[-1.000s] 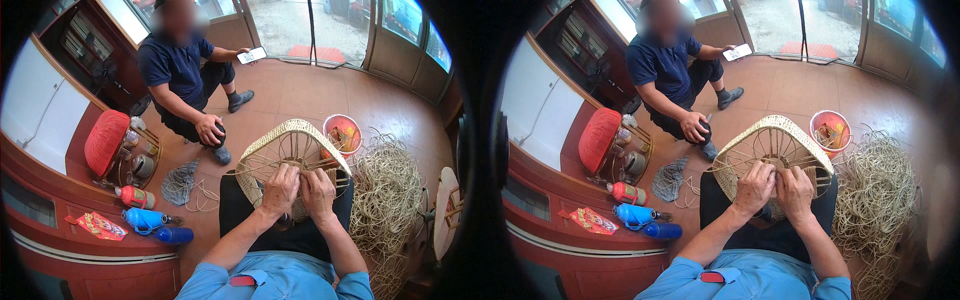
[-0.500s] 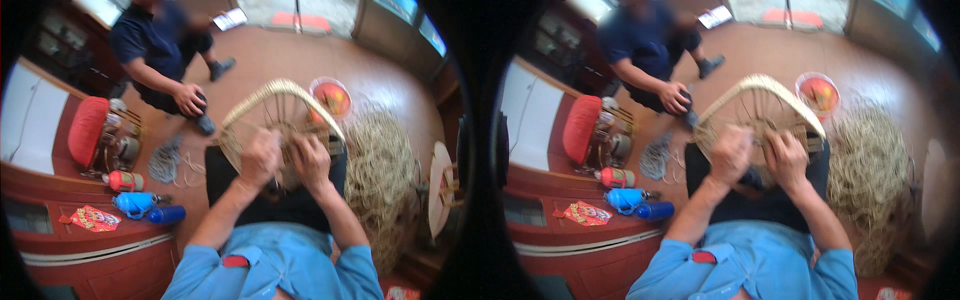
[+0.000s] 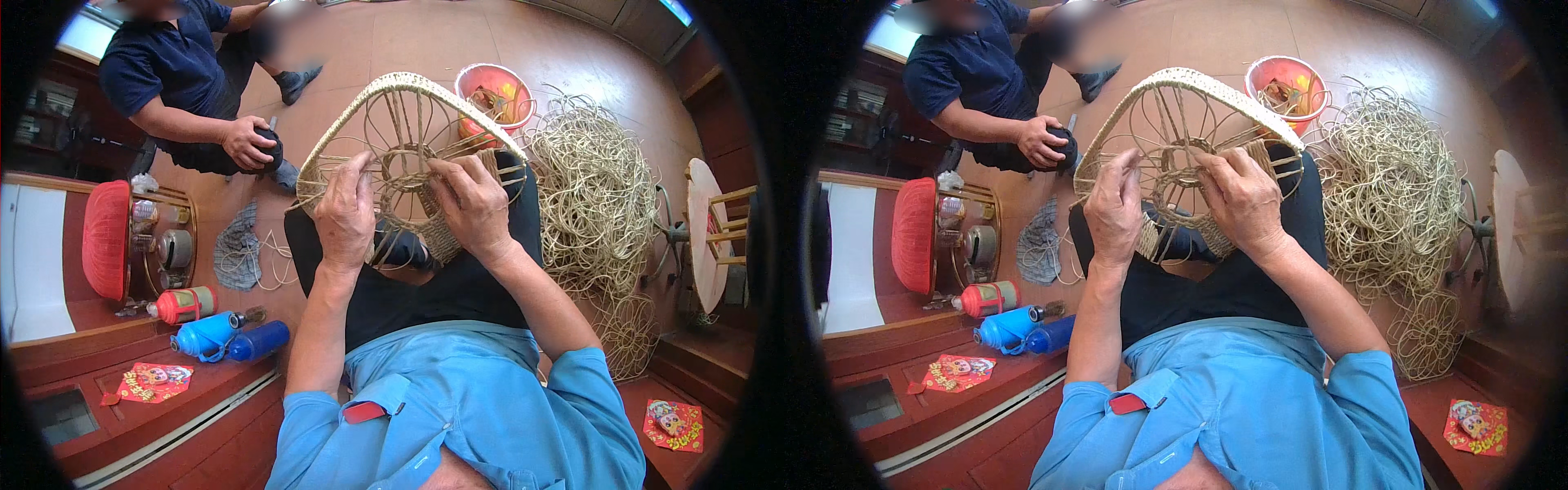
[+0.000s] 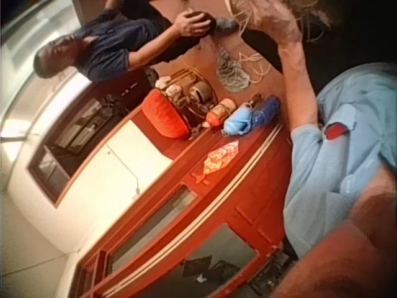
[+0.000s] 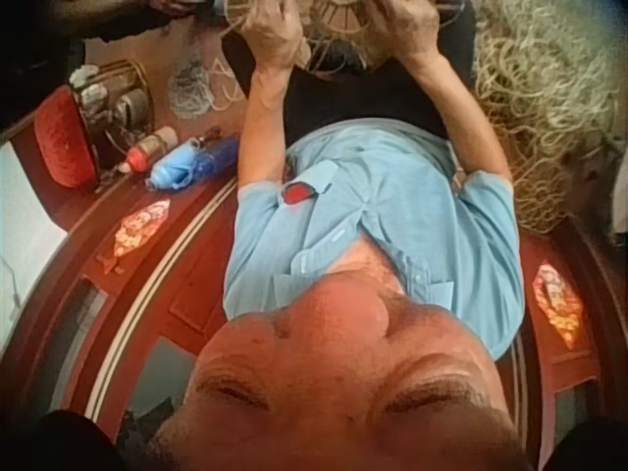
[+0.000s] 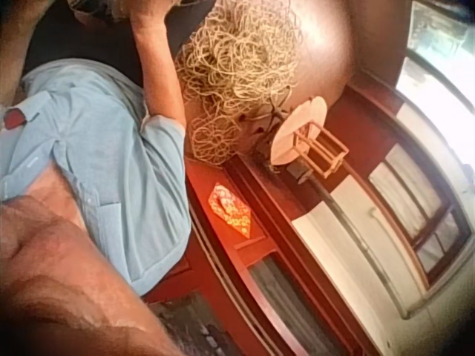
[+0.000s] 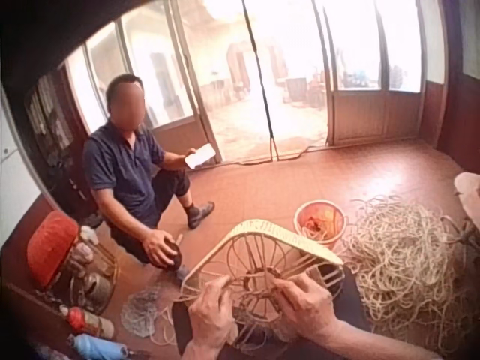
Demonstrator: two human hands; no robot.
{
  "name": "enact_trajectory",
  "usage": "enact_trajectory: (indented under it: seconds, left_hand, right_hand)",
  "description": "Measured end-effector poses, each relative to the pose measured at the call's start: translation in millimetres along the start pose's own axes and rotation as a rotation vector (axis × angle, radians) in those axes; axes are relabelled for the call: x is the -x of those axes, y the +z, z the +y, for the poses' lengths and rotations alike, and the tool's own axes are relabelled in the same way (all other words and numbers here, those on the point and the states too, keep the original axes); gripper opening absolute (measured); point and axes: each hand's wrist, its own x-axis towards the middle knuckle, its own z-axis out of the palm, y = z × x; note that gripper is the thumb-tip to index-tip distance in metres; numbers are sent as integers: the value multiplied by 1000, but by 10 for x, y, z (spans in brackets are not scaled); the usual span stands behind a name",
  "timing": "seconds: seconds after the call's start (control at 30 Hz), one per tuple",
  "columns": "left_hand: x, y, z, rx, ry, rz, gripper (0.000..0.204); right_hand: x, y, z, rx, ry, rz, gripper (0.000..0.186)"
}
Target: The person is weaving a basket using long strands of straw or fiber.
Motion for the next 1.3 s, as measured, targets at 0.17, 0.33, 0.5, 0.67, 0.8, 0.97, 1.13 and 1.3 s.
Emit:
enact_trajectory:
  seconds: [0.17,0.33,0.5,0.67,0.8,0.97,1.13,1.3]
  left_hand:
    - [1,-19,50,49,194,143,24]
    - [242,-137,-56,72,-132,-54,13]
    - [295,-271,-155,144,-304,-181,11]
    - [289,-294,-190,107,-264,-162,16]
    - [248,-281,-207,94,-229,-137,15]
    - [161,-354,-222,90,-241,-141,14]
    - [144,-472,-145,58,-225,-147,13]
    - [235,-619,95,29,-153,-359,19]
  right_hand:
    - [-10,-23,-30,25,32,-12,28]
    - [-51,16,-16,39,17,6,23]
    - [-35,33,-24,53,-3,6,16]
    - [-20,68,-39,61,-56,90,22]
    - [-62,98,-71,89,-105,47,25]
    - [-121,183,-17,159,-166,-29,18]
    - [-122,237,-38,141,-178,-2,16]
    - [-90,236,-198,145,-220,5,20]
